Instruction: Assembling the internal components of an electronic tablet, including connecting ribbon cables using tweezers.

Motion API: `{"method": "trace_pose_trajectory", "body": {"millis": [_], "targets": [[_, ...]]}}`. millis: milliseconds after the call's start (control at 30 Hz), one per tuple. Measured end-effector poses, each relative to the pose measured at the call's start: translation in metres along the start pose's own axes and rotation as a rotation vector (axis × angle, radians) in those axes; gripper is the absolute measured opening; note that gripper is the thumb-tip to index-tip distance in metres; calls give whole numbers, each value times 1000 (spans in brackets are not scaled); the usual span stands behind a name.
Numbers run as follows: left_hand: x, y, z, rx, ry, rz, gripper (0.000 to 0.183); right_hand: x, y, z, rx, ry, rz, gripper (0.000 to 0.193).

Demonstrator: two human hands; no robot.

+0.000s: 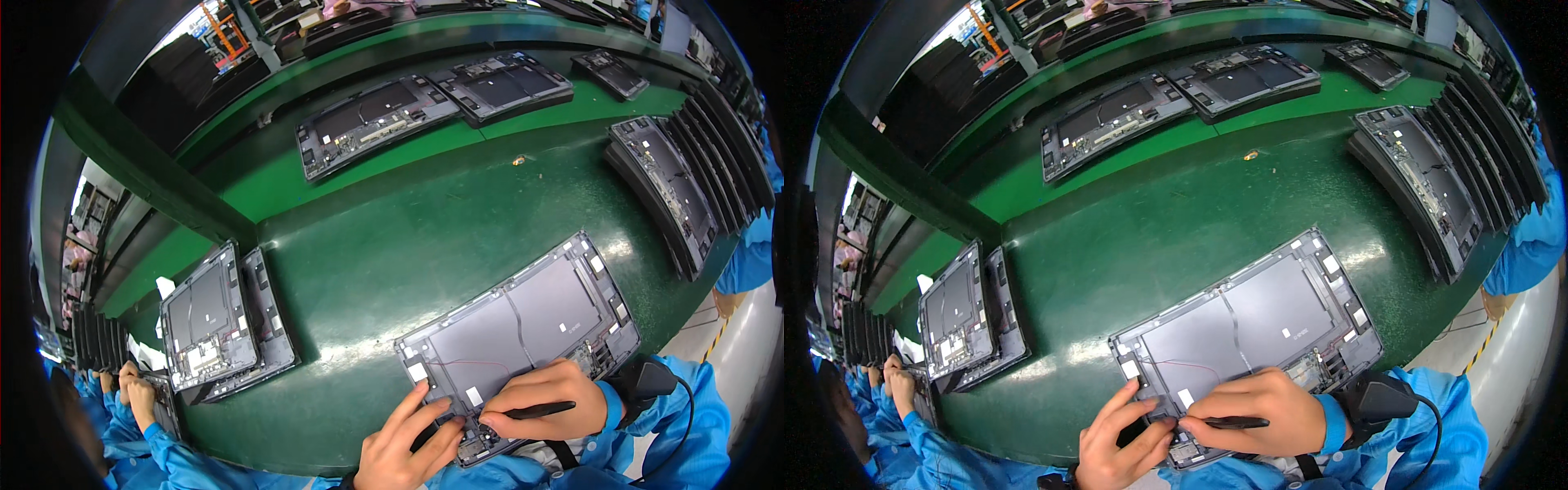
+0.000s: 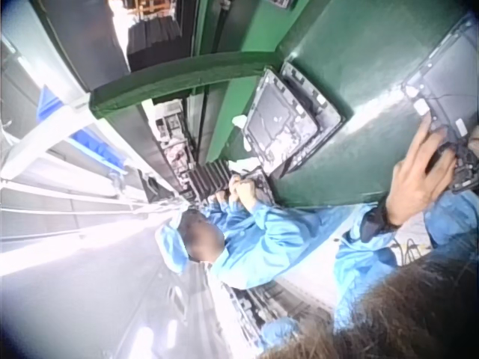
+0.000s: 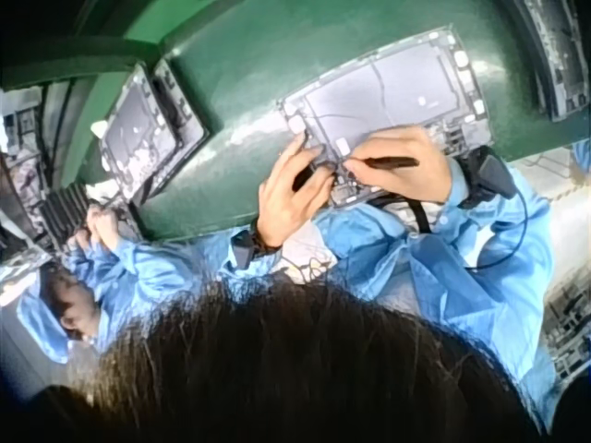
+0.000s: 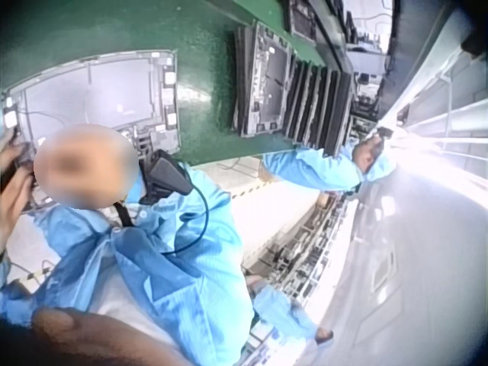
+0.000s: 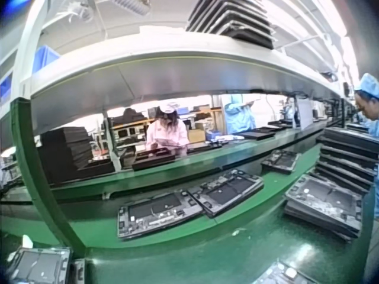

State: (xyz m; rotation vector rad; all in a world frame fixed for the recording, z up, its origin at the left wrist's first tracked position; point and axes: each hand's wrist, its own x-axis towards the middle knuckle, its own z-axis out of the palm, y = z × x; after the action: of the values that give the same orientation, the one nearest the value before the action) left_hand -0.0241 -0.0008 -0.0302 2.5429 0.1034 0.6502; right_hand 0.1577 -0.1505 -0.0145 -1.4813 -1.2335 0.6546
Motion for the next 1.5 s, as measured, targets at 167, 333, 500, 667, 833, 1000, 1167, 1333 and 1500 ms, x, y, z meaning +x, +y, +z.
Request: {"method": "trace_pose_trajectory", "body": {"millis": [167,333,500,667,833,1000,1167,1333,1500], "targets": [[-9,1,1,-21,53,24,23,6,2,4,49,-16,113,8],[-7,2,0,6,46,17,23,11,0,6,103,-34,142,8],[-1,-2,-5,-8,2,-1,23,15,-1,5,49,-75,131,11],[9,-9,-9,-61,-88,-23,22,14,-1,7,96,-47,166,8],[11,-16,-10,-47,-189,-84,16,14,-2,6,66,-45,170,6],[4,-21,-9,-126,-158,-114,17,14,-1,8,36,-44,193,8],[-4,-23,-12,-163,-162,-137,21,11,-4,4,9,-22,210,7],[-4,-23,-13,-49,-179,3,28,13,-4,8,93,-19,156,5],[-2,-21,-13,7,-193,17,28,14,-4,8,61,-50,139,4]]}}
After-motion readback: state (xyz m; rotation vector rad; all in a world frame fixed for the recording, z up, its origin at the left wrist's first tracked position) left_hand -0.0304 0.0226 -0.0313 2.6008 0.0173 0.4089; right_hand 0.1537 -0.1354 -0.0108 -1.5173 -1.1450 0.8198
